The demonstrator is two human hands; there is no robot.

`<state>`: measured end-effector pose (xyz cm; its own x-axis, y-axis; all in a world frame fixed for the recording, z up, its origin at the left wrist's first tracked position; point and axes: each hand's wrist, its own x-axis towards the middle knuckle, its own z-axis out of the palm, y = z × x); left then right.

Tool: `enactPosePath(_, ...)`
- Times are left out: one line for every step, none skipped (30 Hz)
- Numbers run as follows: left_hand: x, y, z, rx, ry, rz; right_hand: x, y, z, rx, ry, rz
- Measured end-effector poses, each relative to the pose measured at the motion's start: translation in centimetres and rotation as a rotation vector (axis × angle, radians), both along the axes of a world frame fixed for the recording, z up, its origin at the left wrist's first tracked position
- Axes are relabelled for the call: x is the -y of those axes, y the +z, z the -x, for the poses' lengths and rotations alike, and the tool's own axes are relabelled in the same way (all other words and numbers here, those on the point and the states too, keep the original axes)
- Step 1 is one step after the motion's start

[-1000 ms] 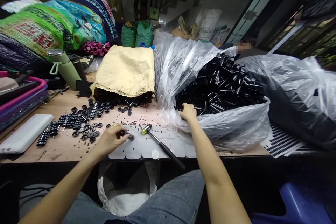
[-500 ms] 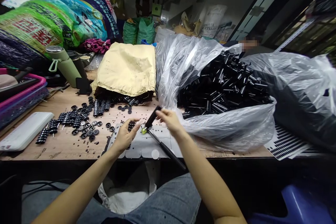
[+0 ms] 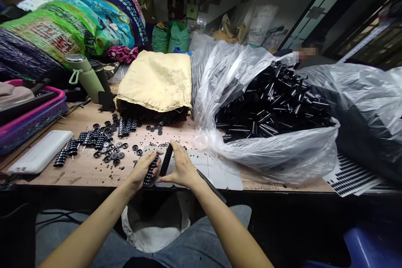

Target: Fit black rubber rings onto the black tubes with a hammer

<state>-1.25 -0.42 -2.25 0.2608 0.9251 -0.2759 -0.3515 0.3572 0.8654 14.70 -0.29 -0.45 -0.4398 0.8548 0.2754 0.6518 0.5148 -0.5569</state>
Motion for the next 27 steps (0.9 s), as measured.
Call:
enactPosePath(0.2,0.2,0.0,-0.008,-0.007,-0.005,0.3,-0.1,0.1,-0.021,0.013,0.018)
enactPosePath(0.3,0.5,0.0,-0.045,-0.012,-0.028,0.6,-0.1,0.1,-0.043,0.021,0.033)
enactPosePath(0.5,0.7,-0.1,-0.114,-0.007,-0.076,0.9,-0.1,0.3,-0.069,0.026,0.048)
enactPosePath(0.6,0.8,-0.2,-0.212,0.012,-0.149,1.1,-0.1,0.4,-0.104,0.026,0.070)
enactPosePath(0.8,0.9,-0.3,-0.333,0.042,-0.244,1.2,0.0,0.5,-0.156,0.017,0.106)
enactPosePath(1.0,0.9,-0.3,-0.463,0.084,-0.357,1.4,0.2,0.7,-0.236,-0.014,0.167)
enactPosePath(1.2,0.8,-0.4,-0.589,0.124,-0.482,1.5,0.4,0.9,-0.346,-0.065,0.270)
enactPosePath(1.4,0.7,-0.3,-0.700,0.149,-0.607,1.6,0.7,1.1,-0.481,-0.123,0.417)
enactPosePath(1.6,0.6,-0.3,-0.792,0.156,-0.725,1.8,1.0,1.3,-0.628,-0.169,0.605)
enactPosePath(1.7,0.4,-0.3,-0.865,0.144,-0.831,2.0,1.3,1.5,-0.770,-0.191,0.813)
enactPosePath(1.9,0.3,-0.2,-0.918,0.118,-0.919,2.1,1.6,1.6,-0.892,-0.184,1.012)
enactPosePath(2.0,0.2,-0.2,-0.951,0.089,-0.980,2.3,1.8,1.8,-0.986,-0.154,1.175)
enactPosePath(2.1,0.3,-0.2,-0.965,0.064,-1.008,2.4,1.9,1.9,-1.051,-0.121,1.284)
enactPosePath(2.3,0.4,-0.2,-0.959,0.056,-1.007,2.5,1.9,2.0,-1.098,-0.116,1.328)
enactPosePath(2.4,0.6,-0.3,-0.932,0.057,-0.980,2.5,1.8,2.0,-1.132,-0.140,1.314)
enactPosePath(2.5,0.8,-0.3,-0.882,0.065,-0.930,2.5,1.7,1.9,-1.156,-0.184,1.249)
enactPosePath(2.6,1.2,-0.4,-0.808,0.077,-0.856,2.5,1.5,1.8,-1.159,-0.231,1.151)
enactPosePath(2.7,1.5,-0.4,-0.710,0.085,-0.765,2.5,1.4,1.6,-1.135,-0.272,1.018)
enactPosePath(2.7,1.9,-0.5,-0.599,0.087,-0.661,2.5,1.3,1.4,-1.074,-0.296,0.863)
enactPosePath(2.8,2.2,-0.5,-0.485,0.082,-0.555,2.6,1.4,1.1,-0.977,-0.296,0.700)
enactPosePath(2.8,2.5,-0.6,-0.382,0.072,-0.455,2.8,1.6,0.9,-0.851,-0.272,0.543)
enactPosePath(2.7,2.8,-0.6,-0.299,0.066,-0.368,3.1,1.9,0.7,-0.712,-0.230,0.400)
enactPosePath(2.6,3.0,-0.7,-0.238,0.059,-0.299,3.4,2.3,0.6,-0.573,-0.176,0.278)
enactPosePath(2.5,3.1,-0.8,-0.198,0.061,-0.247,3.7,2.7,0.6,-0.451,-0.120,0.180)
enactPosePath(2.4,3.2,-0.9,-0.171,0.075,-0.204,4.0,3.2,0.7,-0.350,-0.070,0.107)
enactPosePath(2.3,3.3,-1.0,-0.149,0.095,-0.167,4.3,3.5,0.8,-0.274,-0.032,0.053)
enactPosePath(2.1,3.3,-1.1,-0.131,0.123,-0.136,4.4,3.8,1.0,-0.218,-0.007,0.015)
